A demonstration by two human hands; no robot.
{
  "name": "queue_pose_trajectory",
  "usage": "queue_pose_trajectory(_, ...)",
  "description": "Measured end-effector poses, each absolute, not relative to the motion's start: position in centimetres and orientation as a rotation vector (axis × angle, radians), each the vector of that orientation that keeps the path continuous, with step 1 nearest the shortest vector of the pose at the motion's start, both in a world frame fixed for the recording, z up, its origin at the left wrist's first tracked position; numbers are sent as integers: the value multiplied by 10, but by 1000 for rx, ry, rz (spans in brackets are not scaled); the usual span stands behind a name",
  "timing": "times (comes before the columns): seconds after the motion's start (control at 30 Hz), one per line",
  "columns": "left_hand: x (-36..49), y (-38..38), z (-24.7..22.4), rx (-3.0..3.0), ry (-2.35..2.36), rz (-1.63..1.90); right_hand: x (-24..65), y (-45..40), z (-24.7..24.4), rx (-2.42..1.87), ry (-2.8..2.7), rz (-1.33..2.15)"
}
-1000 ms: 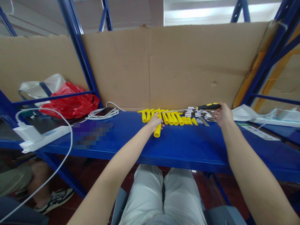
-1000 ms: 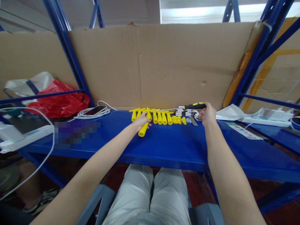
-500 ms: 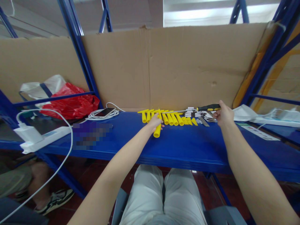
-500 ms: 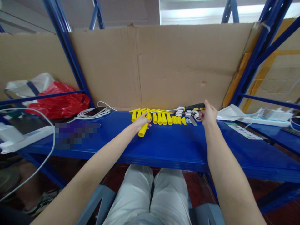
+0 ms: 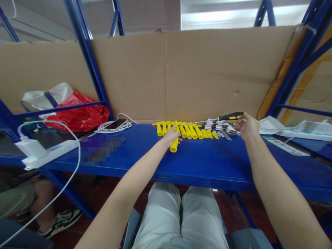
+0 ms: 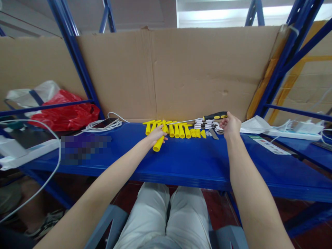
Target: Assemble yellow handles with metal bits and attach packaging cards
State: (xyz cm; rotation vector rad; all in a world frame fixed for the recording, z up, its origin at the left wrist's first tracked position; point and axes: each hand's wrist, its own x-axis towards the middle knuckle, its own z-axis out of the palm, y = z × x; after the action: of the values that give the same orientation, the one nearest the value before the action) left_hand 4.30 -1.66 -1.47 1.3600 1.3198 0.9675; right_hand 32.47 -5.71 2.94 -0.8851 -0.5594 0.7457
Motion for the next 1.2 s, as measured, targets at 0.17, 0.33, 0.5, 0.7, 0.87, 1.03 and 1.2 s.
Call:
queue_pose_trajectory(0.17,42,-13,-17,1358,1329,975,313,-66,32,-1005,-582,638)
queue_pose_trajectory(0.33,42,-13,-17,1379,1317,962,312,-67,33,-1038,-551,580)
queue_pose_trajectory(0.5,42,-14,-16,1375,1317,962,312,-68,35,-1035,-528,609)
queue_pose_trajectory(0.7,42,-13,-17,1355,1325,967,315,-64,32,-1022,-520,644)
queue_pose_trajectory(0.87,42,-14,-16,1359,1331,977,315,-65,30,-980,-564,609)
queue_pose_trajectory(1.03,42,-15,-16,1378,1322,969,316,-66,29,-923,-629,616)
queue_pose_trajectory(1.2,41,-14,-16,1378,1336,962,319,-64,30,-916,-618,625)
